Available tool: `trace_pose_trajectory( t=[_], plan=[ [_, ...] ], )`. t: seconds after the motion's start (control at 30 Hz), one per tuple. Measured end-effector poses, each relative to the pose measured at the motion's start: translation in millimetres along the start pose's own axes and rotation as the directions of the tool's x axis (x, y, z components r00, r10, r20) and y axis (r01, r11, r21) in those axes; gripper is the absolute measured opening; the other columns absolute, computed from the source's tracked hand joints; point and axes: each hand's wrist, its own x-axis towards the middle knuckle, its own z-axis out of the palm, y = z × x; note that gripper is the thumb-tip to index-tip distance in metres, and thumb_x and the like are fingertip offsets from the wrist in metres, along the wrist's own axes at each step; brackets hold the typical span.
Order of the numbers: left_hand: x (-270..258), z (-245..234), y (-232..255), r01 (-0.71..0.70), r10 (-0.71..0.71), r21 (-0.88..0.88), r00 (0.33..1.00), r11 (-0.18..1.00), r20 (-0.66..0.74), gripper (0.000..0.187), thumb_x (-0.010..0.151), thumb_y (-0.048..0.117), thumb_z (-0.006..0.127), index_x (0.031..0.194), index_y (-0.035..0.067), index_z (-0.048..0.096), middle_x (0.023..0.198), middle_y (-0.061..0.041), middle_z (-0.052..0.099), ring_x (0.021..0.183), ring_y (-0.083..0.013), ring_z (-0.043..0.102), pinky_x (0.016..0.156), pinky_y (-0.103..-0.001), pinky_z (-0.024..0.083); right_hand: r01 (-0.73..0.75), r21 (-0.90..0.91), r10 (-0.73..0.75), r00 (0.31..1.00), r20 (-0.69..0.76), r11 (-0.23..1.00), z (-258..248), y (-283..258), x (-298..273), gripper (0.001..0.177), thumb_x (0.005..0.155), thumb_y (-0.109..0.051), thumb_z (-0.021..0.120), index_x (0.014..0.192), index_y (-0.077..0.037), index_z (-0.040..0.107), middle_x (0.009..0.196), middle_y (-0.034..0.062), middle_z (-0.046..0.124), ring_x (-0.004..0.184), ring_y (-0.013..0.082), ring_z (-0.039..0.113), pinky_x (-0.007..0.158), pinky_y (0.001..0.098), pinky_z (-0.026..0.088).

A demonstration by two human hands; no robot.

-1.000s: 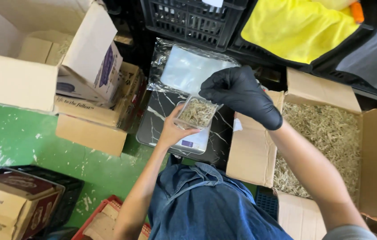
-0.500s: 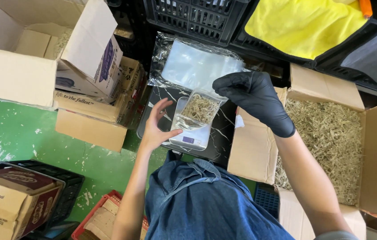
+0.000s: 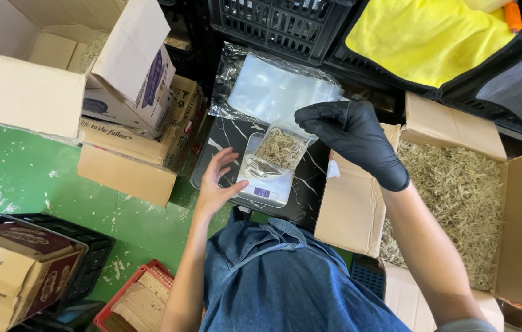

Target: The person uses a plastic container to scoop dried ingredients from a box, weighs them on a digital scale, and transfers them into plastic bags.

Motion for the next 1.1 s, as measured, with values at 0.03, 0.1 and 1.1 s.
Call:
trace_pose_trajectory(
  t=[0.03, 0.1, 1.1],
  plan=[
    [-1, -1, -3, 0.004, -0.004, -0.007, 1.0, 1.0, -0.01, 0.09, 0.069, 0.016, 0.093, 0.147, 0.009, 0.048, 0.135, -0.018, 0.062, 0.133, -0.0334, 0.053, 0.11, -0.053, 0.041, 0.018, -0.017, -0.018, 1.0, 0.011, 1.0, 0, 0, 0, 0.016, 0.094, -0.002, 0.075, 0.109, -0.004, 0.077, 0.107, 0.0158, 0.078, 0.103, 0.0268, 0.075, 0.094, 0.0361, 0.058],
    [-2, -2, -7, 0.007, -0.008, -0.014, 1.0, 1.0, -0.02, 0.087, 0.071, 0.016, 0.092, 0.147, 0.008, 0.048, 0.135, -0.018, 0.062, 0.132, -0.033, 0.054, 0.11, -0.053, 0.041, 0.036, -0.033, -0.036, 0.999, 0.023, 0.999, 1, -2, 0, 0.016, 0.094, -0.001, 0.075, 0.109, -0.004, 0.077, 0.107, 0.0169, 0.077, 0.104, 0.0288, 0.074, 0.093, 0.0369, 0.058],
    [0, 73, -13, 0.145, -0.253, -0.671, 0.965, 0.727, -0.066, 0.028, 0.1, 0.014, 0.064, 0.125, 0.004, 0.062, 0.109, -0.012, 0.072, 0.094, -0.0219, 0.069, 0.077, -0.051, 0.064, -0.494, -0.173, 0.524, 0.801, 0.29, 0.852, -31, -8, -5, 0.017, 0.088, -0.006, 0.074, 0.103, 0.002, 0.076, 0.097, 0.0163, 0.08, 0.094, 0.02, 0.075, 0.09, 0.0325, 0.056]
  ],
)
